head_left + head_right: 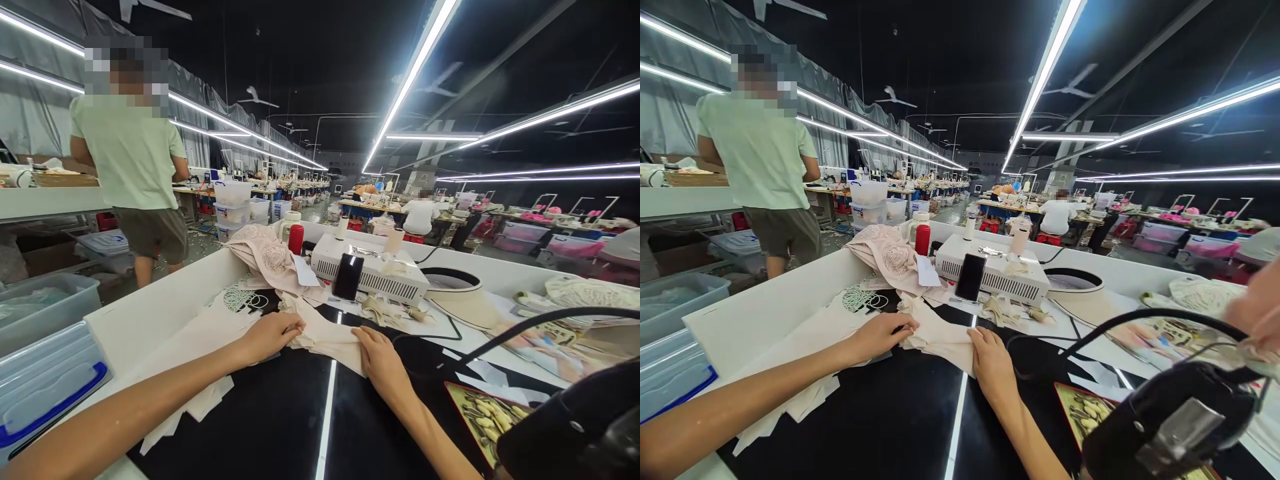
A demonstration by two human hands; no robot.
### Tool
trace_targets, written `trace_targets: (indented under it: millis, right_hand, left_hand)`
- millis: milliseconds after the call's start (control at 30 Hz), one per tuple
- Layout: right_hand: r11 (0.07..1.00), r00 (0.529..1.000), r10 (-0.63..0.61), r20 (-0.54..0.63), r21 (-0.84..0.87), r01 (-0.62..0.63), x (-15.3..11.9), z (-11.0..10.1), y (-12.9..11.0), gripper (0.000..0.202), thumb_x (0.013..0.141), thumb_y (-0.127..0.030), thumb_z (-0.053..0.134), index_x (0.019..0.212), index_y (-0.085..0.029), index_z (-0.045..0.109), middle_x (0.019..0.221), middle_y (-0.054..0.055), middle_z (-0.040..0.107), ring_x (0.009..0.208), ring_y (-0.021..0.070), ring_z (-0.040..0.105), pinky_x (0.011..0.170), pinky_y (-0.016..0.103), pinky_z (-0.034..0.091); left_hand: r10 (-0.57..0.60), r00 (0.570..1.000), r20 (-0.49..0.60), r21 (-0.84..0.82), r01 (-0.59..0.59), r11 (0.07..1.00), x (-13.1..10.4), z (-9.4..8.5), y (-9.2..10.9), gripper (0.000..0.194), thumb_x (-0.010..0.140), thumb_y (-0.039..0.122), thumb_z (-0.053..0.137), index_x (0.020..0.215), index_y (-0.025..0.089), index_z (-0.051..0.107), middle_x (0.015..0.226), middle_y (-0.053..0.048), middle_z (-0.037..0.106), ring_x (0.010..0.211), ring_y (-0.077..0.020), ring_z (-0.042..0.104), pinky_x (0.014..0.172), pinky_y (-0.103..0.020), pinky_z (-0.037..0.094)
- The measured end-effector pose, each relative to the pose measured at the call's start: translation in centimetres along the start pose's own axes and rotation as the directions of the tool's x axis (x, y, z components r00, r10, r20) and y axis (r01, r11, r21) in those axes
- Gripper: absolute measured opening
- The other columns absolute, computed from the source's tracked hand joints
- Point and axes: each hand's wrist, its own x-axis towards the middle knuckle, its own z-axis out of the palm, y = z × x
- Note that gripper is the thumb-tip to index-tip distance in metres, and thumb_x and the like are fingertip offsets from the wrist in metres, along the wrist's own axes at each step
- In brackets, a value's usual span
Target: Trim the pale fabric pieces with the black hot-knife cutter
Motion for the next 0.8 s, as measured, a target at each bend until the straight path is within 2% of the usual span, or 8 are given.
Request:
trace_targets:
  millis: [167, 267, 400, 500, 600, 700, 800]
  right_hand:
    - [0.994, 1.0, -0.008, -0.022, -0.113, 0.006, -0.6, -0.5, -1.0, 0.051, 0.094, -0.006, 0.042, 0.132, -0.017, 0.074, 0.142, 0.018, 0.069, 0.142, 0.0347, 0.057, 0.121, 0.056, 0.043]
    - [0.99, 0.999, -0.04, -0.022, -0.138, 0.036, -1.1, -1.3, -2.5, 0.059, 0.089, 0.0, 0.042, 0.136, -0.017, 0.072, 0.146, 0.015, 0.067, 0.147, 0.0353, 0.053, 0.123, 0.056, 0.041]
    - [0.986, 0.995, -0.103, -0.011, -0.132, 0.1, -1.9, -2.5, -5.0, 0.062, 0.09, 0.002, 0.037, 0.138, -0.019, 0.07, 0.146, 0.011, 0.068, 0.145, 0.0333, 0.055, 0.121, 0.054, 0.045]
    - [0.98, 0.984, -0.175, 0.016, -0.096, 0.176, -3.2, -3.4, -6.9, 0.062, 0.09, 0.002, 0.038, 0.138, -0.022, 0.069, 0.145, 0.007, 0.069, 0.141, 0.0292, 0.058, 0.119, 0.05, 0.049]
    - [0.962, 0.962, -0.271, 0.027, -0.012, 0.271, -4.8, -4.0, -8.2, 0.058, 0.091, -0.001, 0.038, 0.133, -0.025, 0.07, 0.143, 0.007, 0.07, 0.137, 0.0269, 0.063, 0.115, 0.049, 0.054]
    - [0.932, 0.933, -0.358, 0.03, 0.076, 0.355, -6.3, -3.9, -9.0, 0.049, 0.094, -0.006, 0.042, 0.126, -0.026, 0.074, 0.139, 0.01, 0.072, 0.131, 0.0291, 0.068, 0.107, 0.05, 0.06]
    - [0.901, 0.904, -0.425, 0.053, 0.118, 0.417, -7.2, -3.4, -9.6, 0.045, 0.096, -0.009, 0.044, 0.123, -0.027, 0.075, 0.135, 0.011, 0.074, 0.126, 0.0298, 0.072, 0.101, 0.048, 0.064]
  left_hand:
    - [0.02, 1.0, 0.009, 0.058, -0.02, 0.998, -0.6, -0.1, 0.5, 0.027, 0.101, 0.035, 0.054, 0.11, 0.023, 0.076, 0.116, -0.003, 0.078, 0.106, -0.0251, 0.071, 0.091, -0.031, 0.05]
    - [0.035, 0.999, -0.007, 0.081, -0.035, 0.996, -0.9, -0.3, 1.0, 0.033, 0.104, 0.04, 0.052, 0.119, 0.023, 0.076, 0.126, -0.004, 0.076, 0.116, -0.0264, 0.069, 0.1, -0.033, 0.049]
    - [0.014, 0.998, -0.058, 0.123, -0.007, 0.992, -1.4, -1.8, 1.3, 0.036, 0.107, 0.041, 0.048, 0.126, 0.025, 0.073, 0.133, -0.004, 0.073, 0.123, -0.0259, 0.066, 0.105, -0.033, 0.047]
    - [-0.08, 0.991, -0.112, 0.191, 0.1, 0.977, -2.2, -4.3, 0.3, 0.031, 0.106, 0.036, 0.048, 0.116, 0.025, 0.075, 0.123, -0.004, 0.075, 0.113, -0.025, 0.068, 0.1, -0.033, 0.049]
    - [-0.253, 0.952, -0.173, 0.278, 0.294, 0.915, -4.0, -7.1, -2.0, 0.023, 0.106, 0.031, 0.053, 0.106, 0.02, 0.073, 0.109, -0.007, 0.075, 0.104, -0.0255, 0.068, 0.097, -0.038, 0.052]
    - [-0.42, 0.887, -0.193, 0.339, 0.462, 0.819, -6.5, -8.8, -4.2, 0.025, 0.105, 0.036, 0.064, 0.119, 0.016, 0.069, 0.119, -0.009, 0.07, 0.107, -0.0247, 0.068, 0.096, -0.045, 0.057]
    - [-0.508, 0.841, -0.186, 0.35, 0.539, 0.766, -8.5, -8.8, -5.1, 0.036, 0.104, 0.039, 0.068, 0.132, 0.016, 0.064, 0.13, -0.011, 0.066, 0.111, -0.0248, 0.068, 0.095, -0.046, 0.061]
